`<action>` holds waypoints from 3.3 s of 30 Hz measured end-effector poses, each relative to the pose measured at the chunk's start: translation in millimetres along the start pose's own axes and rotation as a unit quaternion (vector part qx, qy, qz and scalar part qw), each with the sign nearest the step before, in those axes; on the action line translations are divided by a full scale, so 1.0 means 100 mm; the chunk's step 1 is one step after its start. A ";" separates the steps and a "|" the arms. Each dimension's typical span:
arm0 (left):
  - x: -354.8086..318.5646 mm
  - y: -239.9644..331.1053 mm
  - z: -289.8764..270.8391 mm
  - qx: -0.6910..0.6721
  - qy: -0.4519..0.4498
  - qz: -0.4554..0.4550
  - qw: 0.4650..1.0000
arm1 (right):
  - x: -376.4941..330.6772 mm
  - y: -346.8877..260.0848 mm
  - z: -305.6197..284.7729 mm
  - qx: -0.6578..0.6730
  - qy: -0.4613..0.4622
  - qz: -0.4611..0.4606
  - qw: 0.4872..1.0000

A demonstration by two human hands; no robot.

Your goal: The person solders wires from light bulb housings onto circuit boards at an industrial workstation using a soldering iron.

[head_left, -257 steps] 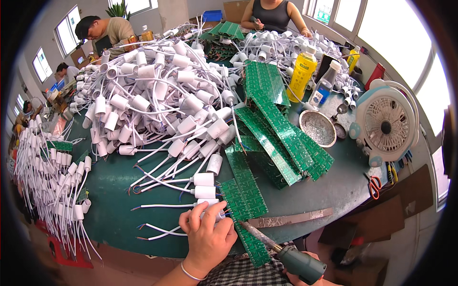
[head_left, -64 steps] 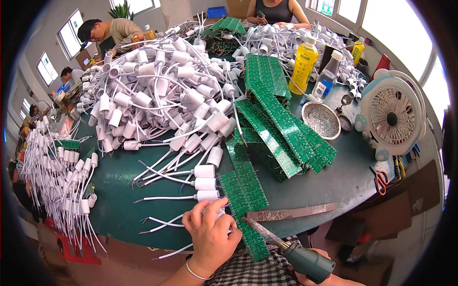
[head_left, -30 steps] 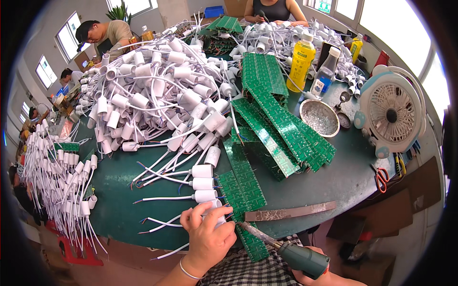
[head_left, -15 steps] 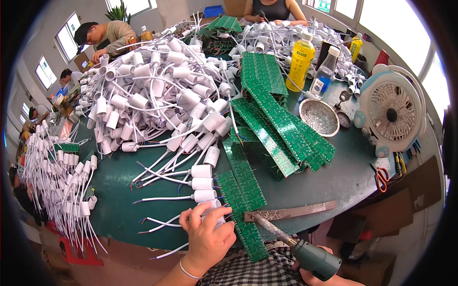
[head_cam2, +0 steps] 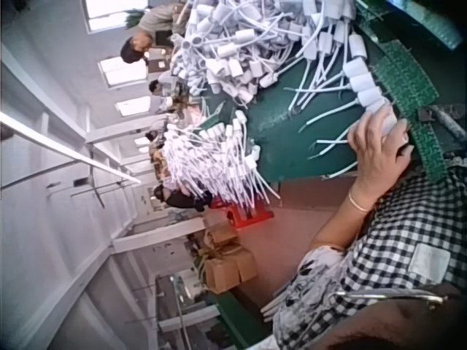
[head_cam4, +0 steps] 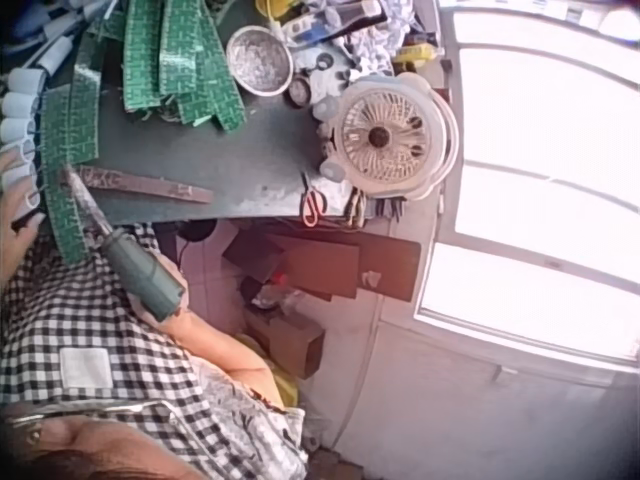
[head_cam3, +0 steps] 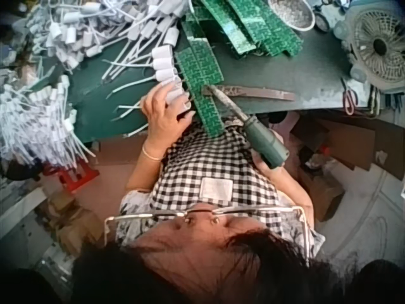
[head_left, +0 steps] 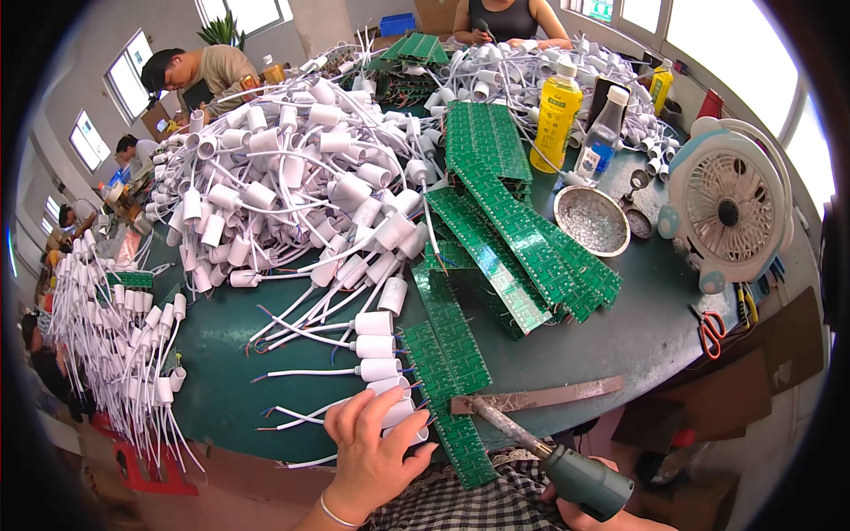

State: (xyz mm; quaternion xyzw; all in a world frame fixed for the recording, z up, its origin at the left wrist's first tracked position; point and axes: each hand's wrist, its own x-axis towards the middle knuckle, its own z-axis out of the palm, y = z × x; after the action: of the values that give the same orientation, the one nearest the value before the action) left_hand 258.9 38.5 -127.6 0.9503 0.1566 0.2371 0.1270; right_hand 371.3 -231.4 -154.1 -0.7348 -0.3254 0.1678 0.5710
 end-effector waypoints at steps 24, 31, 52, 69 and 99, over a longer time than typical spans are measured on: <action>1.24 -1.50 0.19 0.020 0.100 -0.087 0.991 | 0.24 0.08 -0.03 0.061 -0.015 -0.009 0.998; 1.23 -1.66 0.17 -0.209 0.077 -0.207 0.953 | 0.22 0.14 0.00 0.008 -0.018 -0.057 0.998; -0.23 0.19 0.15 -0.002 0.021 0.002 1.000 | -0.09 -0.16 -0.17 -0.071 -0.021 -0.022 0.997; -0.23 0.10 0.19 -0.003 0.033 0.020 0.999 | -0.12 -0.13 -0.12 -0.052 -0.039 -0.007 0.998; 0.09 0.15 0.07 -0.034 -0.054 -0.035 0.997 | 0.01 -0.16 -0.07 -0.099 -0.105 -0.046 0.988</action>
State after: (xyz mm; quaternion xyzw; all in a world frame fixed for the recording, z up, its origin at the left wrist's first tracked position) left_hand 273.3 27.0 -125.1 0.9508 0.1751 0.1860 0.1755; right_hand 371.9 -234.0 -136.7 -0.7506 -0.4318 0.1847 0.4648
